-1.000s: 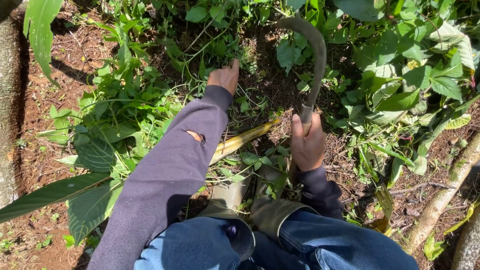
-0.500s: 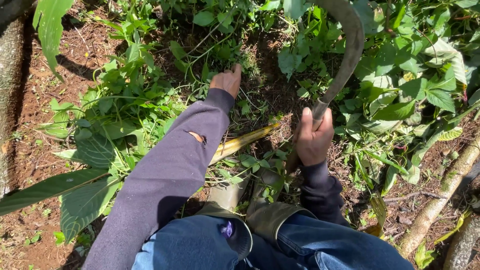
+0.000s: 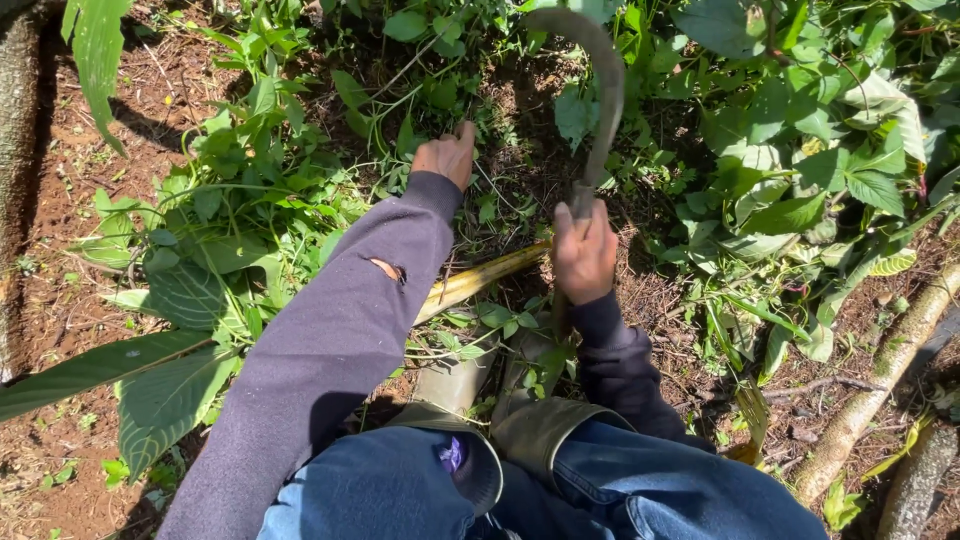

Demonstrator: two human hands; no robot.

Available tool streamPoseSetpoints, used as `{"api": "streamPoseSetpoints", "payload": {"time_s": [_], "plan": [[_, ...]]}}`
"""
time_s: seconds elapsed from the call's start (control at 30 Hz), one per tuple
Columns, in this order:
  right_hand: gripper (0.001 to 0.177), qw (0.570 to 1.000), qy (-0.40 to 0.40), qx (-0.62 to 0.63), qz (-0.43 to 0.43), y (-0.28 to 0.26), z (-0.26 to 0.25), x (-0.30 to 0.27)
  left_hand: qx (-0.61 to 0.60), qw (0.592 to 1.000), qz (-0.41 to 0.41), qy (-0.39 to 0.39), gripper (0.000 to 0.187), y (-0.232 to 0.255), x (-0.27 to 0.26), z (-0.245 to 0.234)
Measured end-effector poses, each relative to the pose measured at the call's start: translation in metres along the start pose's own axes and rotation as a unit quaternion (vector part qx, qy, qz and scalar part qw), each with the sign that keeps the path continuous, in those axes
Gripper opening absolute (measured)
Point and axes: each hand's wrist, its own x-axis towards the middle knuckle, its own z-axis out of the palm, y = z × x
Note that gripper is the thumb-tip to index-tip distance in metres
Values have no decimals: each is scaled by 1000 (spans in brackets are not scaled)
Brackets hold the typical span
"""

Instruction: The person uses a sickle to cut weeds and small plants at ground level in a garden. They gather the cut vegetation with their left hand and repeatedly swing the sickle to clear the area around tree trunks and other plants.

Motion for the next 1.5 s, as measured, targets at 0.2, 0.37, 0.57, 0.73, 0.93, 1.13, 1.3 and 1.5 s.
{"api": "streamPoseSetpoints", "payload": {"time_s": [0.2, 0.37, 0.57, 0.73, 0.93, 1.13, 1.3, 1.5], "plan": [[32, 974, -140, -84, 160, -28, -19, -36, -51, 998, -2, -41, 30, 6, -14, 23], [46, 981, -126, -24, 147, -43, 1, 5, -126, 992, -4, -26, 30, 3, -12, 13], [32, 984, -162, -15, 69, -12, -18, -37, -52, 992, -1, -114, 35, -13, -28, -20], [31, 959, -217, 53, 174, -32, 10, 16, -81, 988, -15, -129, 34, -14, -28, -18], [30, 944, -242, 71, 214, -40, -15, 5, -401, 854, -242, -227, 45, -34, -48, -70], [28, 952, -226, 35, 205, -36, 17, 26, -405, 859, -232, -209, 48, -31, -53, -100], [25, 973, -189, -117, 62, -43, -7, 12, -401, 865, -233, -192, 51, -40, -47, -99], [36, 967, -208, -111, 95, -25, 24, 6, -125, 980, -7, -155, 25, -41, -57, -70]]}}
